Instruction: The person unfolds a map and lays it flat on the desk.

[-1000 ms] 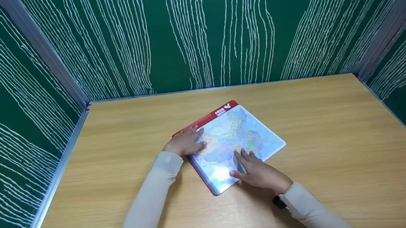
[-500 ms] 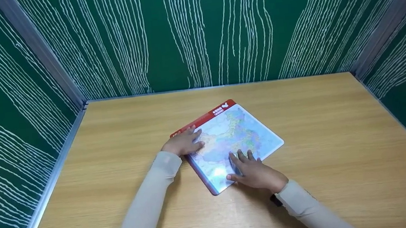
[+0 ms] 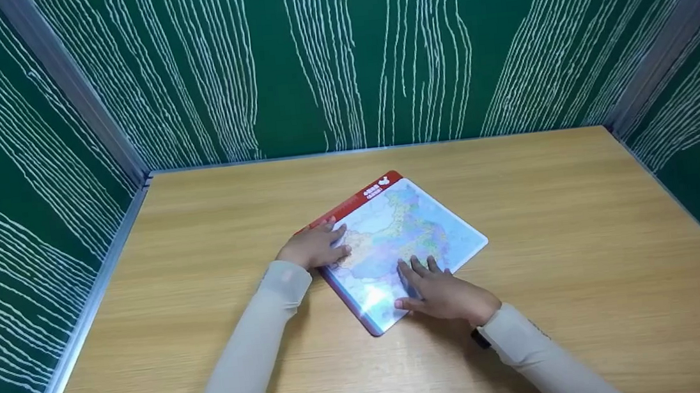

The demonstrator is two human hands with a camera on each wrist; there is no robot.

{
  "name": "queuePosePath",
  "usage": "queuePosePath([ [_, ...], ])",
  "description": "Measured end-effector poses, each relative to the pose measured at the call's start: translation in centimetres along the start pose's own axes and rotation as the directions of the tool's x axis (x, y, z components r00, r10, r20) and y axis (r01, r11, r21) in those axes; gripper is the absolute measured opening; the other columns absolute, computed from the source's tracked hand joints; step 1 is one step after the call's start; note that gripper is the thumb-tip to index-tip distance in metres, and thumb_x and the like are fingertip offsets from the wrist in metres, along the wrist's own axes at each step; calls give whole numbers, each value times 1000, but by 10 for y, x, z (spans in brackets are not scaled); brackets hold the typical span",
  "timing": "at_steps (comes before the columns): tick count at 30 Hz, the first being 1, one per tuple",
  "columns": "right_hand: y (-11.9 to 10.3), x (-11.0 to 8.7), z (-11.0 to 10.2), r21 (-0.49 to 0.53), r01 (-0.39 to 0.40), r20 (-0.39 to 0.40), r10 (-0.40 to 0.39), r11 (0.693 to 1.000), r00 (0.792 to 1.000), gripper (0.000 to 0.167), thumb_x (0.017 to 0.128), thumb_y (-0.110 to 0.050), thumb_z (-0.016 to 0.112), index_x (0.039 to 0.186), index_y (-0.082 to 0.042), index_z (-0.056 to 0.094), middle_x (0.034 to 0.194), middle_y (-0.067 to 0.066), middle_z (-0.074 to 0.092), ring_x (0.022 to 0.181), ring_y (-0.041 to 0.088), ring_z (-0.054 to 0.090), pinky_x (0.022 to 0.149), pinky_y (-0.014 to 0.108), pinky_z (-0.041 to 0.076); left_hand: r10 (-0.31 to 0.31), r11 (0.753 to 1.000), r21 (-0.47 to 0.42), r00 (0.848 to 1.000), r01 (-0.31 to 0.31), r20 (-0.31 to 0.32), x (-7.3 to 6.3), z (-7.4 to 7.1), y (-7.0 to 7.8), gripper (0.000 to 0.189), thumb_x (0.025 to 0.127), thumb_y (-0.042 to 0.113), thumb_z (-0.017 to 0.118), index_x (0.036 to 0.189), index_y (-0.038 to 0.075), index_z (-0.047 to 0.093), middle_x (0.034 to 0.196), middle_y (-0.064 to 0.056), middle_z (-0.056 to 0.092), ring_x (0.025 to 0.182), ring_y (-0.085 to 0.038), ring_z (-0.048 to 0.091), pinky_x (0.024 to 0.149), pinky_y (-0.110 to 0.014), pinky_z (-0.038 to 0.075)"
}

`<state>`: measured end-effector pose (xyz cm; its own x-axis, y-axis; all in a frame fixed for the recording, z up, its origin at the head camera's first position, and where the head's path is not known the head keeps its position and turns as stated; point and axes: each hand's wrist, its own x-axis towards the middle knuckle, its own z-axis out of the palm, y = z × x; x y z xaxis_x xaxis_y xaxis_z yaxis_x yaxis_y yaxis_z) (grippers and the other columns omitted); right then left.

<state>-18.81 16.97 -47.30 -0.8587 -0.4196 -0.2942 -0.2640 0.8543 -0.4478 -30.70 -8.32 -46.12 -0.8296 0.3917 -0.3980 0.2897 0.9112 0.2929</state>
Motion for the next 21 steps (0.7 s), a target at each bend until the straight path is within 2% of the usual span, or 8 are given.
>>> queuePosePath([
  [5,2,1,-2,5,-8,8,8,1000,1000,84,93,-56,48,153,-5,18,158,26,13,143,51,7,114,64,15,-7,1000,6,1000,7,-10,-4,1,-1,73,87,59,56,150,40,23,161,9,15,150,-20,13,117,-57,18],
  [12,2,5,-3,-27,-19,-18,18,999,1000,85,93,-56,50,153,-4,20,156,28,17,142,53,10,112,66,16,10,999,46,1000,-9,-21,-8,2,-2,80,83,60,61,150,40,23,161,8,17,149,-21,18,115,-57,25],
  [16,2,7,-3,-42,-34,-25,33,999,999,86,91,-55,54,153,-5,20,156,27,17,142,53,11,112,65,18,39,996,79,999,-37,-23,-9,5,-5,80,83,61,60,151,38,23,161,6,17,149,-21,17,116,-55,24],
  [21,3,8,-2,-79,-35,-28,33,996,999,92,86,-55,62,153,-6,22,156,29,17,141,54,12,110,68,20,61,996,65,997,-58,-40,-11,12,-8,81,83,58,61,151,36,22,162,4,13,149,-22,15,116,-54,23],
])
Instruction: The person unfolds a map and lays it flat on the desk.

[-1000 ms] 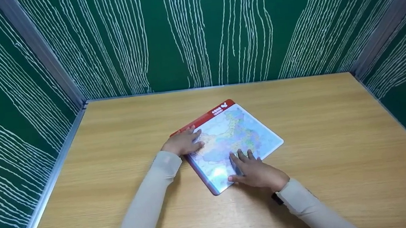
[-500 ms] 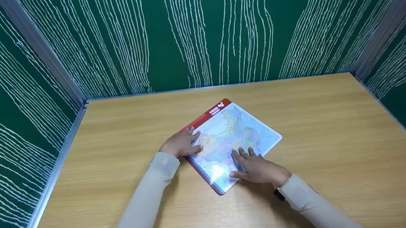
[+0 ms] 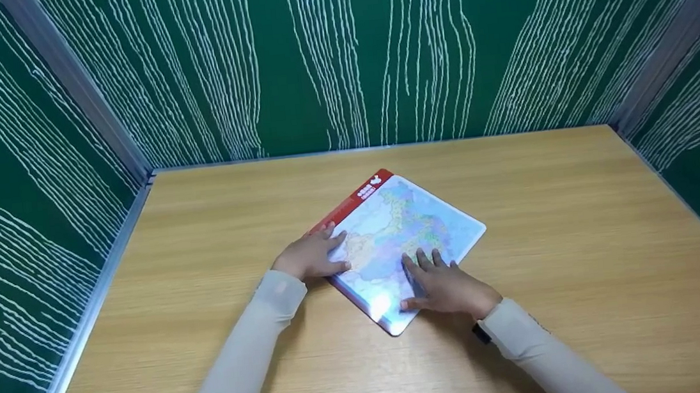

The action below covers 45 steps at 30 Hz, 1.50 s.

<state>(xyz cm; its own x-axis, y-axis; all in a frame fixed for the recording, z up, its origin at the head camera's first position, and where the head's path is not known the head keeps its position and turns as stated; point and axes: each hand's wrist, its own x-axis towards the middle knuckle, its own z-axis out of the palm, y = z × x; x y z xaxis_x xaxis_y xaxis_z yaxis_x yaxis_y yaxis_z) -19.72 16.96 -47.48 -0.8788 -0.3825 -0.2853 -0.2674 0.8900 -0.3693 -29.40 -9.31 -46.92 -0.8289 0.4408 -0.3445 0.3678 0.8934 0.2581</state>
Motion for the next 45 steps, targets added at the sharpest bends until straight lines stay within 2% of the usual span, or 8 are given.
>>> queuePosePath([
  [4,5,0,-3,-34,38,9,-37,999,999,92,85,-52,64,152,-4,23,155,32,14,140,56,11,106,73,19,11,999,-38,1000,-12,-13,-5,2,1,84,82,57,63,152,34,23,162,3,11,149,-24,14,116,-55,23],
  [8,12,2,-6,-58,82,18,-82,995,997,89,87,-50,64,151,-3,25,155,33,13,140,56,10,105,74,19,-4,998,-67,1000,3,-17,-10,5,2,86,81,57,65,152,35,22,162,4,10,150,-22,12,116,-55,24],
  [15,18,5,-10,-50,102,36,-100,994,994,88,86,-50,65,151,-4,27,155,32,12,140,56,9,106,73,16,-12,999,-46,999,10,-40,-15,10,3,86,81,60,63,152,37,19,163,5,8,150,-20,11,115,-55,25],
  [22,22,6,-13,-39,114,38,-113,993,993,87,86,-49,65,151,-7,28,157,29,10,142,54,6,109,71,13,-15,998,-66,998,10,-65,-17,14,5,87,81,58,65,152,35,20,163,3,9,150,-23,13,115,-55,26],
  [26,28,8,-15,-19,132,39,-131,991,991,87,84,-49,67,151,-8,29,157,28,10,142,53,5,109,71,11,-26,997,-77,997,20,-75,-17,17,8,88,80,57,66,152,33,20,163,1,10,150,-24,13,114,-56,26],
  [31,35,11,-18,41,133,59,-135,990,989,88,82,-47,70,151,-11,28,159,25,6,144,50,-1,113,67,5,-38,998,-50,996,35,-78,-17,19,14,87,82,57,63,153,30,20,163,-4,10,149,-26,15,114,-55,27],
  [38,43,18,-24,138,169,83,-181,976,980,88,82,-39,73,150,-6,28,158,27,1,143,50,-7,111,68,-3,-58,998,-42,995,55,-78,-20,21,23,86,84,55,61,154,23,21,162,-9,11,149,-27,12,114,-54,28],
  [45,50,23,-27,156,109,102,-126,982,987,87,79,-42,75,150,-16,32,161,17,2,146,42,-8,116,62,-4,-96,995,-44,992,92,-83,-24,24,27,88,84,56,61,154,25,18,163,-7,8,150,-27,10,116,-54,24],
])
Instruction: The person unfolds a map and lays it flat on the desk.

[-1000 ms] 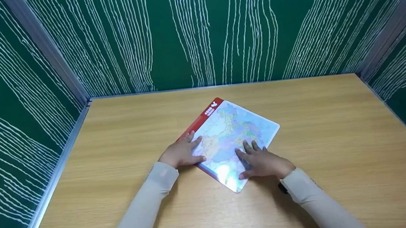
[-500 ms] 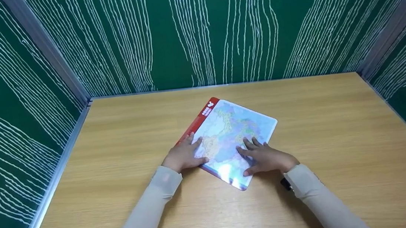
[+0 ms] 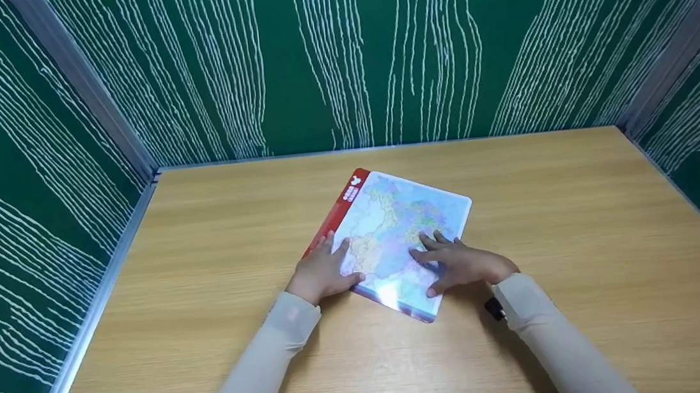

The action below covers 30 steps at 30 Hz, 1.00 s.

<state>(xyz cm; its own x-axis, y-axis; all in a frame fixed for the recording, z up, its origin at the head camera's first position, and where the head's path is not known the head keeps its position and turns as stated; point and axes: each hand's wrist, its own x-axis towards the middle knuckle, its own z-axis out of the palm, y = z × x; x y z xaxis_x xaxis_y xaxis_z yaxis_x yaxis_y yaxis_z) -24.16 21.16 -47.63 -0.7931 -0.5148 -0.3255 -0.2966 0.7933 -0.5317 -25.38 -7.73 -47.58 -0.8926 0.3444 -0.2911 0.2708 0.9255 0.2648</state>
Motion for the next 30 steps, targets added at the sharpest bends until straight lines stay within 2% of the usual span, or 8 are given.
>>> queuePosePath([
  [8,6,5,-4,9,-17,7,17,1000,1000,87,77,-41,76,149,-21,32,162,12,2,147,39,-10,116,61,-3,-17,999,38,1000,17,1,1,3,4,87,86,58,57,154,22,18,162,-9,7,150,-29,8,116,-54,23],
  [16,6,10,-10,-12,-37,23,37,999,999,87,77,-43,76,149,-28,31,163,6,2,148,36,-9,114,66,2,-56,998,26,998,56,-16,1,7,7,87,85,59,58,154,24,19,163,-9,7,150,-29,8,111,-59,29],
  [22,8,14,-15,10,-55,33,54,998,998,87,75,-40,78,148,-30,33,163,4,2,148,36,-10,113,67,0,-83,995,60,996,85,-37,1,7,13,86,86,61,55,154,21,21,161,-14,12,148,-33,17,104,-61,38],
  [26,9,17,-17,7,-81,42,81,997,996,86,75,-41,77,148,-35,32,163,0,2,148,34,-9,112,69,1,-121,992,41,992,122,-20,2,8,16,88,85,60,57,154,21,20,162,-13,10,148,-33,15,105,-62,36],
  [30,10,18,-19,-4,-86,48,86,996,995,84,77,-41,76,148,-37,31,163,-1,1,148,36,-9,110,71,1,-131,990,53,991,132,-22,1,8,19,88,85,61,57,155,22,19,162,-13,10,149,-33,14,105,-61,37],
])
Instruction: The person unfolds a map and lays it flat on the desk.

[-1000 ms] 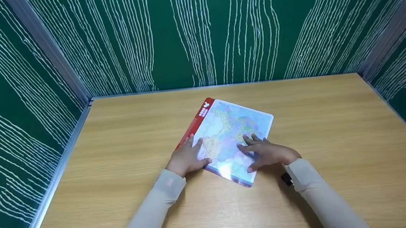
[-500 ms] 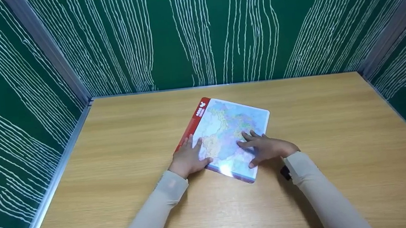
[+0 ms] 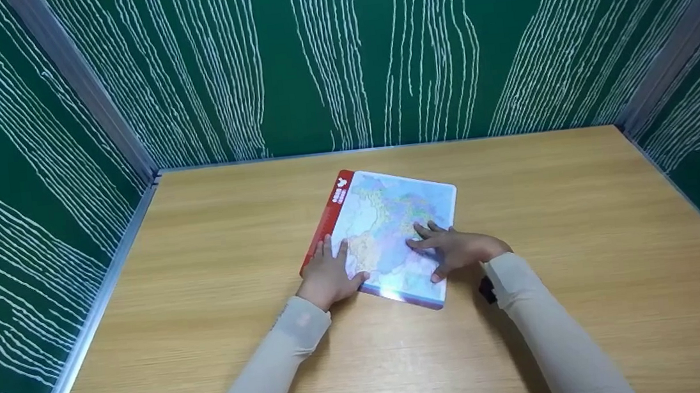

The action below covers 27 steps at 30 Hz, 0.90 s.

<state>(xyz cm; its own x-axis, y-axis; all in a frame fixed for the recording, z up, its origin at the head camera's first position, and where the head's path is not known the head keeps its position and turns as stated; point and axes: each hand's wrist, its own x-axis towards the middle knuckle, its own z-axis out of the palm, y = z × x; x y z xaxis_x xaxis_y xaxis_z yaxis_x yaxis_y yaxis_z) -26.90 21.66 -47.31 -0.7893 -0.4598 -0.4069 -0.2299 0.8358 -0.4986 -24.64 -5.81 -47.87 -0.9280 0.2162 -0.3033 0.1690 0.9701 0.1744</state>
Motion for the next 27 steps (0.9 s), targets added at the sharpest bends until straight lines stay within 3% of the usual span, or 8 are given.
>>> queuePosePath([
  [11,-4,-1,-2,-8,-8,7,8,1000,1000,82,80,-36,75,148,-36,30,163,0,0,148,35,-9,111,70,2,1,999,40,1000,-1,13,0,-3,2,87,87,62,52,154,18,20,161,-16,11,148,-34,16,105,-56,40],
  [18,-11,-3,0,51,-10,-11,11,999,1000,85,80,-19,76,151,-23,29,163,9,0,147,38,-8,114,64,6,0,1000,21,1000,0,30,0,-6,1,88,86,61,55,155,19,18,161,-17,10,147,-35,17,106,-56,39],
  [23,-14,-5,5,106,14,-45,-9,994,999,88,80,-5,73,153,-12,24,161,18,1,146,43,-5,115,61,8,46,999,-7,998,-46,36,-1,-7,-3,86,88,59,54,155,22,14,162,-16,6,147,-37,16,107,-56,37],
  [27,-16,-10,9,149,19,-87,-6,989,996,88,84,-7,70,154,-10,18,161,20,1,146,43,-3,116,59,10,91,993,-77,996,-89,25,-1,-11,-9,87,89,56,55,155,28,8,163,-10,-1,148,-37,14,109,-57,34],
])
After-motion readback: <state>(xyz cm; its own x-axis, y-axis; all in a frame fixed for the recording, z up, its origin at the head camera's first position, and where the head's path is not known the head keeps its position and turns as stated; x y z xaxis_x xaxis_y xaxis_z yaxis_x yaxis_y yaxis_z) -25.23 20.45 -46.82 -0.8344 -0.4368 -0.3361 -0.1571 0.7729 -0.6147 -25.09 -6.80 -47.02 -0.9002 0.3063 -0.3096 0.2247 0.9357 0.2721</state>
